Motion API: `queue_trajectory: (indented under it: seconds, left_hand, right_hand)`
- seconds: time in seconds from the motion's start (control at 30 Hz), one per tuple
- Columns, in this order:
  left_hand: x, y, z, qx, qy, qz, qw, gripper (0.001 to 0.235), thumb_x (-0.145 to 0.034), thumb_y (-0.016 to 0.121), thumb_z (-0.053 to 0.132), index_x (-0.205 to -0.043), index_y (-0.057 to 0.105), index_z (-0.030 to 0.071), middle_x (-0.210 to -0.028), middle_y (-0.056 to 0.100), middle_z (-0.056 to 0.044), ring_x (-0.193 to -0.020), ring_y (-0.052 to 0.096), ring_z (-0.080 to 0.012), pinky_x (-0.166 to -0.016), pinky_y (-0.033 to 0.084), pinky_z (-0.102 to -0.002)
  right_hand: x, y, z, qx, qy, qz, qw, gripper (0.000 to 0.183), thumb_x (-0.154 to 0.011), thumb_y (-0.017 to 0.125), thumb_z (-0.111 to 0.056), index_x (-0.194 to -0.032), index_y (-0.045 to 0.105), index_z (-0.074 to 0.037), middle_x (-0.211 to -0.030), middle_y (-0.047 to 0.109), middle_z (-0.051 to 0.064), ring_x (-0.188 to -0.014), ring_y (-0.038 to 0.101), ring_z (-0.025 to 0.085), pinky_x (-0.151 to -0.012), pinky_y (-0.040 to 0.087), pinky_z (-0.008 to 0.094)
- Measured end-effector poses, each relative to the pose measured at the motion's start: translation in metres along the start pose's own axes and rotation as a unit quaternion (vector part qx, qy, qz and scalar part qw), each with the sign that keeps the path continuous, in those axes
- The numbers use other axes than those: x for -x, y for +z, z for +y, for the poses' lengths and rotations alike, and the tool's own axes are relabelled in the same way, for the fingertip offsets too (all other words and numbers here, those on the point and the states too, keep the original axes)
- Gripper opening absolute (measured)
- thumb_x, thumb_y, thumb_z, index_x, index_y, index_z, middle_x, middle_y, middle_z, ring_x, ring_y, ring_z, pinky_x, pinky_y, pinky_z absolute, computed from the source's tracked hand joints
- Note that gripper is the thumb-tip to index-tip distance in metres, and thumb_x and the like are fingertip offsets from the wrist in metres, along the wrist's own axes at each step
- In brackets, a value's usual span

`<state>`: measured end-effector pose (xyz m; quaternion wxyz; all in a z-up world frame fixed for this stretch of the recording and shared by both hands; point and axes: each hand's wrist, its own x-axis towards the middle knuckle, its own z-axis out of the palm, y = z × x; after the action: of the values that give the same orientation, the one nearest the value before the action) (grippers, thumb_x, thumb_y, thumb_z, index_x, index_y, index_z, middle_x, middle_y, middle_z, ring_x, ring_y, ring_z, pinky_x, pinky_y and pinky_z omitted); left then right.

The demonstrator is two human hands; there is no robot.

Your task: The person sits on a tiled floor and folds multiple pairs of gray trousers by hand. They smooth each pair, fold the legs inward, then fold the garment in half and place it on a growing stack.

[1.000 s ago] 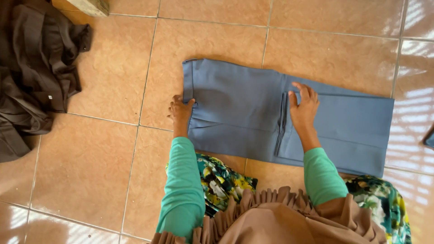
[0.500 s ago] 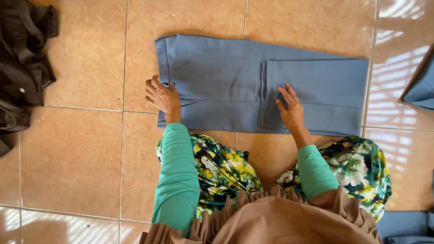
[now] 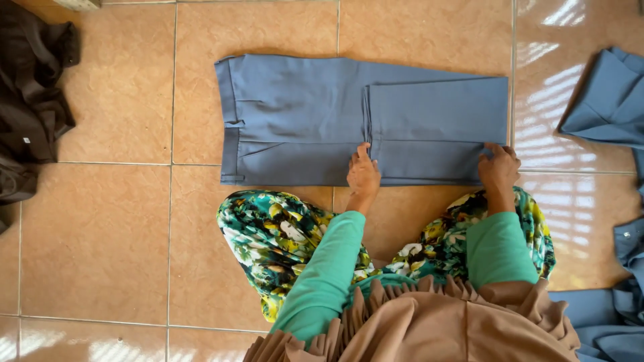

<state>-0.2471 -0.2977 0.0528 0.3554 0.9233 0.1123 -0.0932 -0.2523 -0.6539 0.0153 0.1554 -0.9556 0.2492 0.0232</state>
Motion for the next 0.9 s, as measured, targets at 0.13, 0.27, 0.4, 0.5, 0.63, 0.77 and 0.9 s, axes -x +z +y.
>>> queue_trajectory:
  seconds: [0.13,0.27,0.4,0.5,0.63,0.77,0.9]
  left_hand:
    - [0.004,0.004,-0.009,0.083,0.001,0.008,0.997,0.045,-0.097,0.062,0.009,-0.132,0.04,0.029,-0.112,0.061,-0.015,-0.105,0.069,-0.0429,-0.088,0.059,-0.055]
    - [0.005,0.008,-0.025,0.062,0.007,0.026,0.998,0.036,-0.096,0.066,0.012,-0.12,0.047,0.033,-0.109,0.06,-0.01,-0.1,0.072,-0.0406,-0.085,0.06,-0.051]
    - [0.008,0.015,-0.037,-0.028,0.063,0.041,0.997,0.024,-0.099,0.061,0.02,-0.117,0.05,0.032,-0.114,0.049,-0.003,-0.106,0.066,-0.0289,-0.081,0.061,-0.045]
    - [0.014,0.019,-0.045,-0.115,0.124,0.053,0.984,0.035,-0.092,0.067,0.009,-0.125,0.059,0.017,-0.117,0.046,-0.01,-0.11,0.06,-0.0331,-0.083,0.062,-0.044]
    - [0.019,0.061,-0.062,-0.135,0.141,0.047,0.98,0.061,-0.091,0.046,-0.011,-0.15,0.045,0.005,-0.121,0.048,-0.018,-0.096,0.057,-0.0374,-0.086,0.057,-0.047]
    - [0.047,0.051,-0.035,-0.068,0.163,-0.01,0.984,0.076,-0.082,0.043,-0.02,-0.155,0.034,0.0,-0.121,0.044,-0.021,-0.101,0.054,-0.0412,-0.093,0.053,-0.05]
    - [0.066,0.06,0.006,0.046,0.145,-0.138,0.979,0.081,-0.084,0.056,-0.001,-0.159,0.028,0.008,-0.135,0.039,-0.024,-0.112,0.051,-0.0456,-0.102,0.046,-0.05]
  right_hand:
    - [-0.024,0.02,0.015,-0.007,0.051,-0.035,0.998,0.03,-0.096,0.07,-0.031,-0.126,0.07,-0.032,-0.137,0.052,0.011,-0.118,0.053,0.045,-0.086,0.05,0.066]
    - [-0.032,0.01,0.006,-0.038,0.12,-0.032,0.992,0.03,-0.094,0.073,-0.033,-0.122,0.061,-0.031,-0.135,0.052,0.009,-0.119,0.051,0.039,-0.082,0.049,0.068]
    - [-0.036,0.0,0.009,-0.048,0.191,-0.061,0.979,0.058,-0.087,0.074,-0.039,-0.137,0.049,-0.021,-0.126,0.061,0.013,-0.119,0.056,0.039,-0.08,0.047,0.069]
    - [-0.073,0.052,0.067,-0.097,0.083,-0.064,0.99,0.042,-0.085,0.081,-0.031,-0.112,0.076,0.0,-0.098,0.074,0.026,-0.097,0.07,0.049,-0.069,0.056,0.064]
    - [-0.001,-0.106,-0.043,-0.448,0.237,-0.177,0.843,0.052,-0.085,0.076,-0.021,-0.135,0.061,-0.014,-0.116,0.066,0.008,-0.099,0.064,0.024,-0.071,0.055,0.039]
    - [0.056,-0.206,-0.1,-0.657,0.115,-0.178,0.724,0.063,-0.085,0.07,-0.021,-0.148,0.059,-0.02,-0.117,0.07,-0.005,-0.098,0.067,0.009,-0.078,0.055,0.02]
    - [0.091,-0.26,-0.151,-0.716,0.027,-0.148,0.681,0.063,-0.086,0.069,-0.015,-0.148,0.057,-0.014,-0.119,0.071,0.001,-0.1,0.069,0.014,-0.081,0.058,0.024]
